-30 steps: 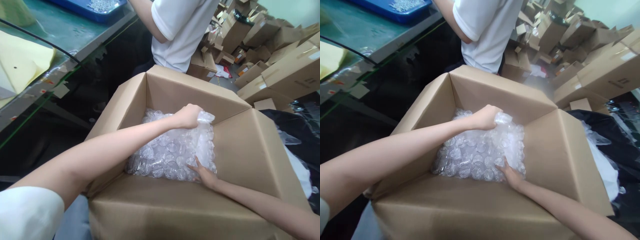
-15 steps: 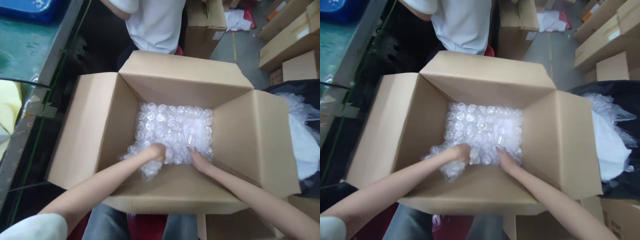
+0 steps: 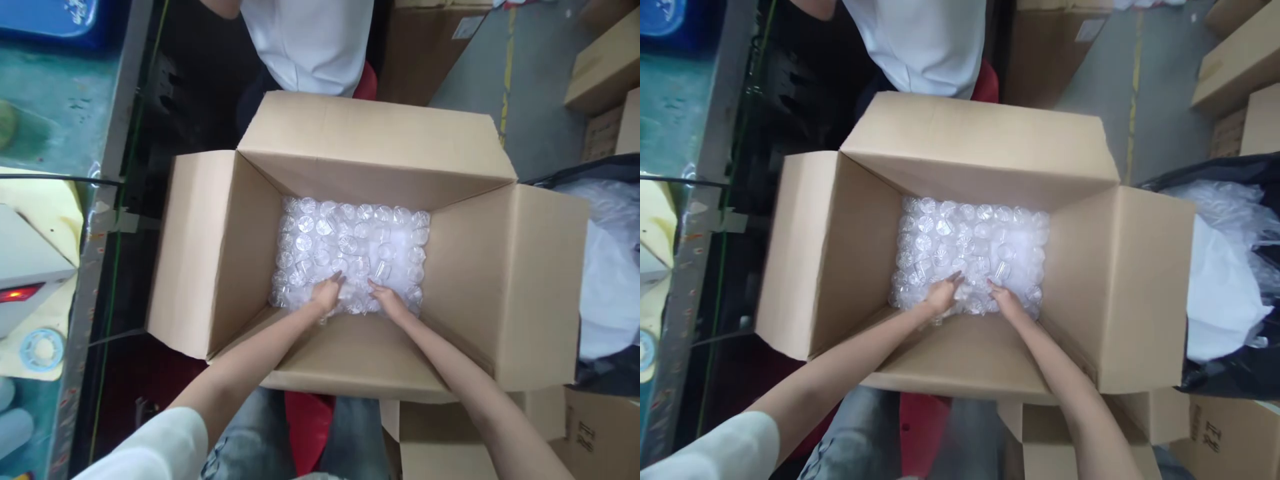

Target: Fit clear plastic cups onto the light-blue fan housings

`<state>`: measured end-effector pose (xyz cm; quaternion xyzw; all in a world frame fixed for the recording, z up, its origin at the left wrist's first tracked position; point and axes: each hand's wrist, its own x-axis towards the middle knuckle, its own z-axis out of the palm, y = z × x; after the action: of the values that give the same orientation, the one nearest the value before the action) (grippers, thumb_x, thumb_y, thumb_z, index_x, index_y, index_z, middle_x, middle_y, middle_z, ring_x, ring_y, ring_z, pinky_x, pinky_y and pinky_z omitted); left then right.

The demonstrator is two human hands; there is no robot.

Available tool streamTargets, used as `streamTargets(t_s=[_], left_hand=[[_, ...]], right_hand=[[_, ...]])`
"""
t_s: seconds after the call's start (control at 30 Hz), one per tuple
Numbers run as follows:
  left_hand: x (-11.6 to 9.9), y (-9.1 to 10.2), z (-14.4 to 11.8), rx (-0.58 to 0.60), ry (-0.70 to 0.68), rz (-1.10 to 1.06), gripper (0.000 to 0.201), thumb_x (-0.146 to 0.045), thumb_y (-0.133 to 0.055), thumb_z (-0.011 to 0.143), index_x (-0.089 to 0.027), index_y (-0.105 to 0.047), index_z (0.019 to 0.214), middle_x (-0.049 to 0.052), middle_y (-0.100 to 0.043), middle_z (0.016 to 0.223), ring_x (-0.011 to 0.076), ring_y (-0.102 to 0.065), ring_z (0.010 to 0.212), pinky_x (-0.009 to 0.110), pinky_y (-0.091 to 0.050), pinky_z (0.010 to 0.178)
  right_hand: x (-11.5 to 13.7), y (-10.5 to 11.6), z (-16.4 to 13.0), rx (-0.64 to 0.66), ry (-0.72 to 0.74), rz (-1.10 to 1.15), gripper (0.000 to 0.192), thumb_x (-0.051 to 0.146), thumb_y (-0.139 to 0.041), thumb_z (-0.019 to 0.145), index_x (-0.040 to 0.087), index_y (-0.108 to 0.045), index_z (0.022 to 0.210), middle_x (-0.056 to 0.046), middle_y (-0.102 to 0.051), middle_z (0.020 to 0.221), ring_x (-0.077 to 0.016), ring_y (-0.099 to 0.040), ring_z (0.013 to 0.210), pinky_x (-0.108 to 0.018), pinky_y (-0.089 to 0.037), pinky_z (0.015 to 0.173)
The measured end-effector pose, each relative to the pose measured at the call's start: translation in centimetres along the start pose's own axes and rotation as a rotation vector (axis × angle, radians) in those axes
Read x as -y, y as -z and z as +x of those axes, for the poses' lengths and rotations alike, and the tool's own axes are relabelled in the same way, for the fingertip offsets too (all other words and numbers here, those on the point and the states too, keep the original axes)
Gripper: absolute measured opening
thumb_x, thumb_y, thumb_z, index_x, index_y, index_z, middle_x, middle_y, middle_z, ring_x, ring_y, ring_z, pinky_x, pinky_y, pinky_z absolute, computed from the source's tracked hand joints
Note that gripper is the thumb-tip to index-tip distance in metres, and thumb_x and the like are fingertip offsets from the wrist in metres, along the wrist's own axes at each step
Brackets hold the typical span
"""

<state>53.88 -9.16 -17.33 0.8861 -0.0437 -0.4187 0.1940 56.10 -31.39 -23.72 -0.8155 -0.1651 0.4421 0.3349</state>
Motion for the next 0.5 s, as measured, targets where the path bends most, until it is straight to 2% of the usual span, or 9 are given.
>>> streamTargets(t_s=[0.17, 0.27, 0.4, 0.5], left_hand=[[0.8, -3.5, -0.4, 0.109, -0.128, 0.1, 0.034, -0.029, -0.057, 0.093, -0.016, -0.054, 0.124, 0.011, -0.056, 0.127, 0.0238, -0.059, 0.109, 0.045, -0.053, 0.09], [1.4, -4.9, -0.1, 0.141, -0.207, 0.145, 0.033, -0.03, -0.056, 0.093, -0.016, -0.055, 0.123, 0.011, -0.056, 0.127, 0.0238, -0.059, 0.11, 0.045, -0.053, 0.091], [2.0, -5.8, 0.7, 0.151, -0.284, 0.182, 0.033, -0.03, -0.056, 0.093, -0.016, -0.056, 0.122, 0.011, -0.057, 0.126, 0.0235, -0.059, 0.109, 0.045, -0.052, 0.091], [1.7, -5.9, 1.7, 0.144, -0.298, 0.191, 0.031, -0.031, -0.057, 0.092, -0.014, -0.057, 0.119, 0.01, -0.06, 0.12, 0.0228, -0.06, 0.106, 0.044, -0.053, 0.089]], right_hand=[[-0.5, 1.4, -0.1, -0.137, -0.014, -0.053, 0.019, 0.032, -0.058, 0.094, 0.016, -0.065, 0.103, -0.007, -0.066, 0.111, -0.0197, -0.064, 0.098, -0.042, -0.053, 0.089], [-1.1, 3.3, -1.1, -0.28, -0.042, -0.066, 0.019, 0.033, -0.059, 0.093, 0.015, -0.065, 0.094, -0.005, -0.068, 0.1, -0.0184, -0.064, 0.092, -0.041, -0.052, 0.087], [-1.3, 6.4, -2.8, -0.568, -0.109, -0.117, 0.02, 0.032, -0.055, 0.09, 0.015, -0.065, 0.09, -0.008, -0.069, 0.088, -0.0224, -0.064, 0.084, -0.042, -0.048, 0.084], [-0.3, 7.4, -4.2, -0.734, -0.136, -0.172, 0.024, 0.033, -0.049, 0.086, 0.016, -0.064, 0.092, -0.01, -0.069, 0.082, -0.0259, -0.062, 0.076, -0.041, -0.046, 0.078]])
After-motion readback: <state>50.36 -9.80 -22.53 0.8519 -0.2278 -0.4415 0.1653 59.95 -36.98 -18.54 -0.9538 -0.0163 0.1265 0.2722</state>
